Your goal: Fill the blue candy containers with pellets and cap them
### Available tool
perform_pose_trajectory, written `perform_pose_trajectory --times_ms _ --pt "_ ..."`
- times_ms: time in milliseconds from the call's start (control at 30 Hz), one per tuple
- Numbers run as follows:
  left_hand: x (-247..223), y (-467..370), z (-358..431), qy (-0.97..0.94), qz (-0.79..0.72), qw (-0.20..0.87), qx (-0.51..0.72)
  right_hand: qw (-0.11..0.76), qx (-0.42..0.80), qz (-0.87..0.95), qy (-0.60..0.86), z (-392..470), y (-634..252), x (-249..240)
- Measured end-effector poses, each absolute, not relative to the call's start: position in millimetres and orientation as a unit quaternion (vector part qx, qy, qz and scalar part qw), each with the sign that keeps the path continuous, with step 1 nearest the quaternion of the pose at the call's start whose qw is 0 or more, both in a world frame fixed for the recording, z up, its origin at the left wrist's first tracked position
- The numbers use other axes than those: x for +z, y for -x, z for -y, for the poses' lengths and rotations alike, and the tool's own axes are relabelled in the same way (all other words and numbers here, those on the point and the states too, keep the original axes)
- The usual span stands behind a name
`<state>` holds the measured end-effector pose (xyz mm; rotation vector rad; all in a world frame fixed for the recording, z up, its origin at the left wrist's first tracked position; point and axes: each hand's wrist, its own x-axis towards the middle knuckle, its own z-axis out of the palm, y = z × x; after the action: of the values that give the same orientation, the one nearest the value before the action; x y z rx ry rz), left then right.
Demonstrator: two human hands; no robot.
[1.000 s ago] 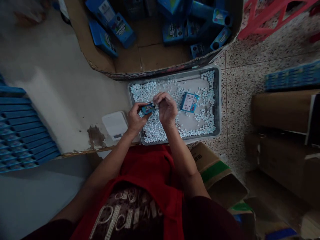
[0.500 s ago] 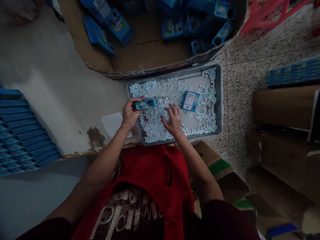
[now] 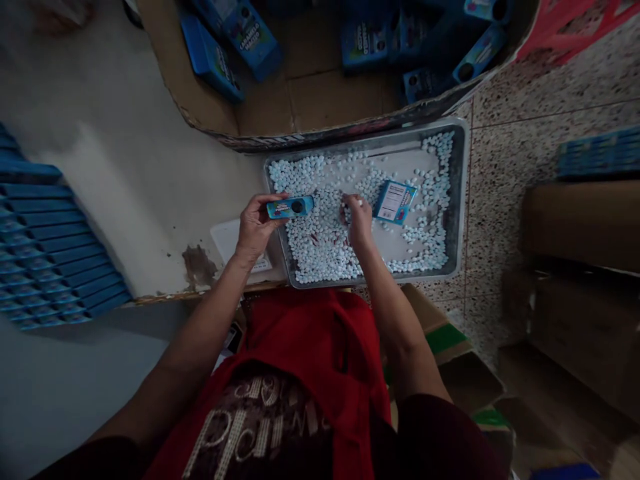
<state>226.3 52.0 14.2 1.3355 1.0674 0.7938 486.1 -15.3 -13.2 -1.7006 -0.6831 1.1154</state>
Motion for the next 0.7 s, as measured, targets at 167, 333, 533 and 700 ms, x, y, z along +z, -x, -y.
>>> perform_pose_trajectory --times_ms 167,333,533,700 --pt "16.4 -236.4 -40.8 -0.582 -0.460 0.573 0.349 0.610 0.572 0.154 0.526 11.5 -480.4 38.5" --pt "16.5 -249.0 -27.9 -0.579 -0.458 0.580 0.345 0.667 0.538 0.201 0.475 -11.5 -448.1 76.9" --pt "20.5 -253.3 -24.7 -0.592 -0.491 0.551 0.323 0.694 0.470 0.166 0.520 -20.5 -433.9 67.7" --pt "22.0 -247.4 -27.1 -0.622 -0.502 0.504 0.328 0.694 0.508 0.054 0.506 -12.6 -460.1 24.9"
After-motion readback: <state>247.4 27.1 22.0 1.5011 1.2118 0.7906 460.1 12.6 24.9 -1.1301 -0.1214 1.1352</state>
